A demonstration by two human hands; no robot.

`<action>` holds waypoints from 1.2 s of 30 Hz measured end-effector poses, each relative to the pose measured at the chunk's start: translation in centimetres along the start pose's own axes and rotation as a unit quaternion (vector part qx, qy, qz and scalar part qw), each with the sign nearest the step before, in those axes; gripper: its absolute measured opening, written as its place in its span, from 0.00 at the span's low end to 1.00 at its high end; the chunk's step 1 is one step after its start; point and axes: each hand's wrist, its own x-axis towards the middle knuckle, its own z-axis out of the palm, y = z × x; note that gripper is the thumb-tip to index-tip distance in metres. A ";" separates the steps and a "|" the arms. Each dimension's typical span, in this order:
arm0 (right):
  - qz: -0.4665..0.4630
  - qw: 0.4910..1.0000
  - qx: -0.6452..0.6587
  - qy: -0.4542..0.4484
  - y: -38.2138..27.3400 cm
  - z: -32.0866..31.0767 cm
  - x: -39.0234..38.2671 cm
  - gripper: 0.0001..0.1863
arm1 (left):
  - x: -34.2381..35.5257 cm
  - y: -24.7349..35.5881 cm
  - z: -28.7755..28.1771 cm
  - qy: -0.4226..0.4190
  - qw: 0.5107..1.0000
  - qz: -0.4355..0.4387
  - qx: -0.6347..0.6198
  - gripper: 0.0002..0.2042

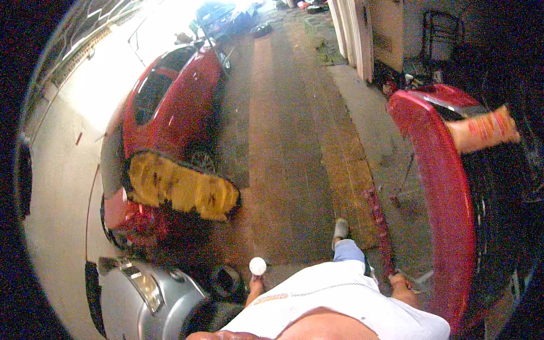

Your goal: The person prepares a paint can and then uses a spray gun to apply paint to a car door. They move around the vehicle to cover different sections of the door panel.

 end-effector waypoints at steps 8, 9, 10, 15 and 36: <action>-0.337 0.918 0.162 0.136 -41.3 -33.7 8.7 0.26 | 10.5 18.2 8.8 -0.021 0.977 -0.198 0.075 0.14; -0.371 0.903 0.153 0.156 -46.0 -37.0 9.9 0.26 | 11.8 19.6 9.5 -0.022 0.975 -0.210 0.075 0.14; -0.409 0.882 0.149 0.182 -51.0 -40.5 10.6 0.26 | 13.8 21.2 10.4 -0.023 0.975 -0.210 0.073 0.15; -0.395 0.894 0.116 0.176 -66.3 -48.6 16.5 0.26 | 24.4 28.2 16.1 -0.051 0.958 -0.257 0.117 0.16; -0.058 0.998 0.031 -0.005 -99.1 -64.4 48.3 0.29 | 88.5 85.1 35.2 0.038 0.997 -0.036 -0.065 0.13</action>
